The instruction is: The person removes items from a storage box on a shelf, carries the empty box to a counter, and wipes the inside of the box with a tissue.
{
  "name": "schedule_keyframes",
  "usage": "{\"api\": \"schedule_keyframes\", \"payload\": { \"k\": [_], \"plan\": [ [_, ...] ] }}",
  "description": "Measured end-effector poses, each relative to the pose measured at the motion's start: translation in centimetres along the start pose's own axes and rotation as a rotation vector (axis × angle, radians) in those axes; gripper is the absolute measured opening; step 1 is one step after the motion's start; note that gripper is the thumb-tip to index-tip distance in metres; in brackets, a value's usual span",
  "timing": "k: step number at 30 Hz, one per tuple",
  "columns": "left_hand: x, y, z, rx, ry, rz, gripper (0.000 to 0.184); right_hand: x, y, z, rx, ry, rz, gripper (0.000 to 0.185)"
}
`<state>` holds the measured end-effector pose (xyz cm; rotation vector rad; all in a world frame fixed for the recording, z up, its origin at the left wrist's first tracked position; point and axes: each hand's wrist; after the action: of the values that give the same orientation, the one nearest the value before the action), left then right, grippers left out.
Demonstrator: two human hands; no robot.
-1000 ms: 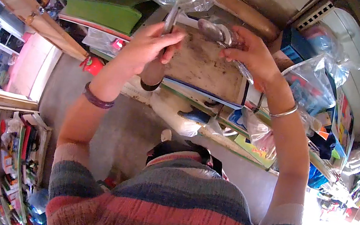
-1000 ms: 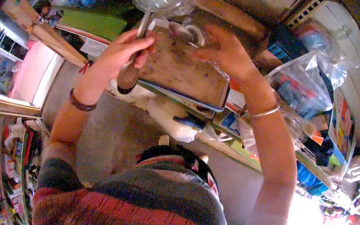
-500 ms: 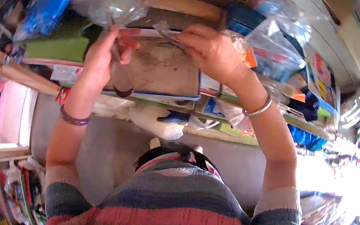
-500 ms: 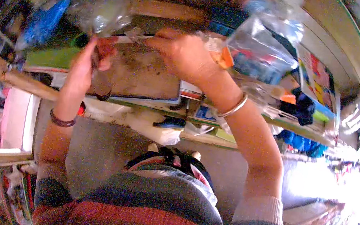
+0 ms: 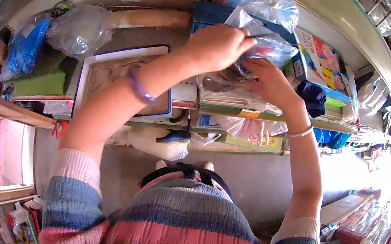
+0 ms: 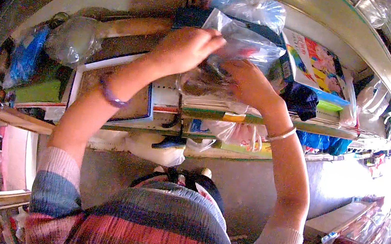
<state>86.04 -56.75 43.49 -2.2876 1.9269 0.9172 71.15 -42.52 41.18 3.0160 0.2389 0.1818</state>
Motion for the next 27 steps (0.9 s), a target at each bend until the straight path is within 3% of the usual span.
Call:
{"api": "schedule_keyframes", "payload": {
  "k": [3,5,6,8,10,11,14,16,20,23,27],
  "plan": [
    [-1.1,3.4,3.6,0.169,0.158,-0.003,0.033,0.9,-2.7,-1.9,-0.093,0.094,0.103,0.036],
    [-1.2,4.1,6.4,-0.016,0.201,0.158,0.021,2.0,-4.5,-3.2,-0.159,0.206,0.151,0.031],
    [-1.5,4.4,7.7,0.006,0.196,0.121,0.022,2.4,-5.4,-3.4,-0.192,0.270,0.175,0.028],
    [-1.7,3.7,10.2,0.004,0.258,0.089,0.040,3.0,-6.7,-3.4,-0.245,0.331,0.266,0.027],
    [-2.1,1.8,10.1,-0.229,0.320,0.175,0.047,3.5,-7.5,-3.0,-0.287,0.324,0.294,0.024],
    [-2.6,0.4,9.7,-0.256,0.208,0.162,0.045,4.1,-7.8,-2.5,-0.340,0.451,0.311,0.023],
    [-2.8,-7.2,6.4,-0.360,-0.175,0.170,0.034,6.2,-7.7,-0.6,-0.216,0.742,0.307,0.025],
    [-2.1,-13.5,4.6,-0.234,-0.410,0.009,0.023,8.2,-5.9,1.6,-0.011,0.974,0.343,0.030],
    [-0.7,-23.9,3.6,-0.092,-0.600,-0.345,0.010,11.3,-0.5,8.6,0.165,0.967,0.207,0.057],
    [0.1,-29.7,3.1,-0.067,-0.912,-0.733,0.019,14.3,3.3,10.1,0.074,1.200,0.317,0.066],
    [2.2,-32.0,2.1,-0.300,-1.346,-0.904,0.031,15.3,5.1,12.2,0.114,1.201,0.359,0.065]
  ]
}}
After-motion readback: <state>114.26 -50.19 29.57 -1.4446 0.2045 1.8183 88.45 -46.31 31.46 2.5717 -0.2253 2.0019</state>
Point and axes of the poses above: each hand's wrist, its own y-axis towards the middle knuckle, its own z-axis out of the palm, x = y × z, and after that the axes turned 9 degrees about x, right-handed
